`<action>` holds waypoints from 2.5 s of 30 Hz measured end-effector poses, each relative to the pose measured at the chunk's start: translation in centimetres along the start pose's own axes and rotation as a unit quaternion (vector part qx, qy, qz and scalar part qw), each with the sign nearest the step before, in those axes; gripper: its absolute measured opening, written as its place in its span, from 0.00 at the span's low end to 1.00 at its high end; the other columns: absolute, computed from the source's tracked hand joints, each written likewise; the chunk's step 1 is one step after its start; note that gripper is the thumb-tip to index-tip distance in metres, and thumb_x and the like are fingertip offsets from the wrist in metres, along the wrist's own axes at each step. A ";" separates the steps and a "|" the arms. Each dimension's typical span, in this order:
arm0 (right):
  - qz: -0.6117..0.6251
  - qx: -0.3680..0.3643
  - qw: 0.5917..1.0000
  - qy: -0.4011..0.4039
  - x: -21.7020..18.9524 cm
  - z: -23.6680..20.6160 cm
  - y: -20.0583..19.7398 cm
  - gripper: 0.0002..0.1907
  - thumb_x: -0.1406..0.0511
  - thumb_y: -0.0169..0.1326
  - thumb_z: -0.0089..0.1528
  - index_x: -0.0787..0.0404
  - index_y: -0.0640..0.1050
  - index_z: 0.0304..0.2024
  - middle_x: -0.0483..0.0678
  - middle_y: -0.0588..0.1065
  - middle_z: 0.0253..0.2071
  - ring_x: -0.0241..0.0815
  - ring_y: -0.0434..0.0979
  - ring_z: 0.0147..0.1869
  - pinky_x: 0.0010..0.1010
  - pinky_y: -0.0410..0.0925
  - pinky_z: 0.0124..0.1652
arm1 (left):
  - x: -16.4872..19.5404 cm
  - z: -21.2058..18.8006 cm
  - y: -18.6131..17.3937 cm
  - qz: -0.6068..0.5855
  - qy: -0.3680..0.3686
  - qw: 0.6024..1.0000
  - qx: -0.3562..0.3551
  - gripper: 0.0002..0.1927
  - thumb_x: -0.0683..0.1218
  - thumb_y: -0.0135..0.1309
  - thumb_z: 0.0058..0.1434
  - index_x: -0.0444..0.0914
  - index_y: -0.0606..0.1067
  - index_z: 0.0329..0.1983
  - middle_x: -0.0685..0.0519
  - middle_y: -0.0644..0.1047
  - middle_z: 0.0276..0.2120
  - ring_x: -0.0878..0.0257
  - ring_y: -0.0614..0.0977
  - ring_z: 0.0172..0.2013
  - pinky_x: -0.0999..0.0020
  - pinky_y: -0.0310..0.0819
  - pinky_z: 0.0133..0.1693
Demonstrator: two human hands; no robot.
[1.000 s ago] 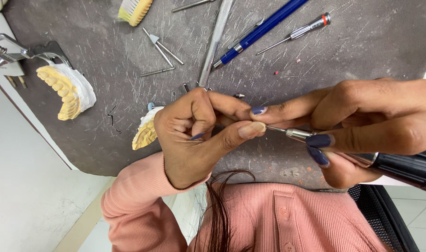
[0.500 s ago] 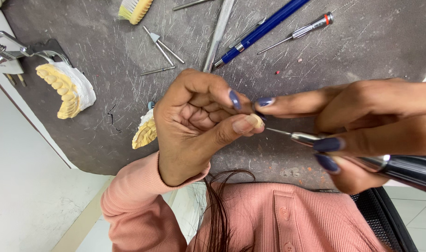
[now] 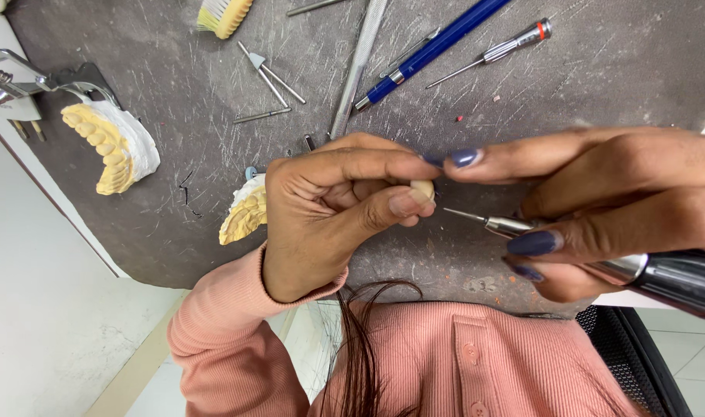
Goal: The person holds a small dental crown on a die in one hand and shapes its surface with a rotary handpiece, changing bits and repositioning the crown repeatedly. They then use a thin hand tool to refine the crown and hold it against the plaster dental model on the bench.
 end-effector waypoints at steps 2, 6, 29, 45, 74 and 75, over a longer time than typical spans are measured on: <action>0.005 -0.004 1.000 0.022 -0.3 0.4 0.1 0.12 0.71 0.64 0.58 0.63 0.74 0.40 0.49 0.73 0.39 0.66 0.77 0.61 0.45 0.73 0.54 | 0.0 0.0 0.1 0.000 0.001 1.000 -0.009 0.05 0.33 0.60 0.73 0.27 0.79 0.50 0.43 0.80 0.48 0.63 0.86 0.43 0.75 0.85 0.44; 0.027 -0.018 0.999 0.031 -0.6 1.2 0.1 0.12 0.72 0.63 0.58 0.64 0.73 0.40 0.49 0.73 0.38 0.67 0.77 0.62 0.41 0.74 0.53 | 0.0 -0.1 0.2 -0.015 0.001 1.000 -0.003 0.05 0.32 0.60 0.72 0.28 0.80 0.50 0.43 0.81 0.47 0.62 0.86 0.43 0.75 0.86 0.46; -0.009 -0.022 1.000 0.019 -1.0 2.2 0.2 0.15 0.72 0.66 0.56 0.65 0.72 0.39 0.51 0.75 0.36 0.64 0.81 0.58 0.40 0.75 0.49 | -0.2 -0.4 0.2 -0.012 0.002 1.000 0.017 0.04 0.31 0.60 0.72 0.27 0.80 0.47 0.42 0.80 0.46 0.62 0.86 0.41 0.75 0.86 0.43; 0.015 -0.025 0.999 -0.020 -0.3 2.1 0.2 0.17 0.72 0.67 0.54 0.64 0.71 0.40 0.50 0.75 0.35 0.63 0.82 0.55 0.41 0.75 0.48 | -0.5 -0.5 -0.1 -0.016 -0.026 0.999 0.009 0.04 0.32 0.58 0.72 0.26 0.79 0.48 0.41 0.80 0.45 0.60 0.87 0.41 0.73 0.87 0.41; 0.008 -0.026 1.000 0.011 -0.3 2.5 0.0 0.17 0.71 0.68 0.54 0.63 0.72 0.40 0.50 0.76 0.35 0.60 0.84 0.54 0.43 0.75 0.49 | -0.4 -0.4 0.1 0.005 -0.040 0.999 0.003 0.02 0.34 0.58 0.73 0.27 0.79 0.46 0.41 0.81 0.43 0.62 0.86 0.39 0.74 0.86 0.39; 0.008 -0.027 1.000 0.006 -0.3 2.5 0.0 0.17 0.71 0.68 0.54 0.63 0.72 0.40 0.50 0.76 0.35 0.60 0.84 0.54 0.43 0.75 0.49 | -0.5 -0.4 0.1 0.004 -0.040 0.999 0.002 0.03 0.34 0.58 0.73 0.27 0.79 0.46 0.41 0.81 0.44 0.62 0.86 0.39 0.74 0.86 0.39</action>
Point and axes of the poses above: each hand's wrist, its own z-axis towards the middle knuckle, its own y-axis out of the palm, x = y × z, the point moved 8 cm from there along z, towards the middle knuckle
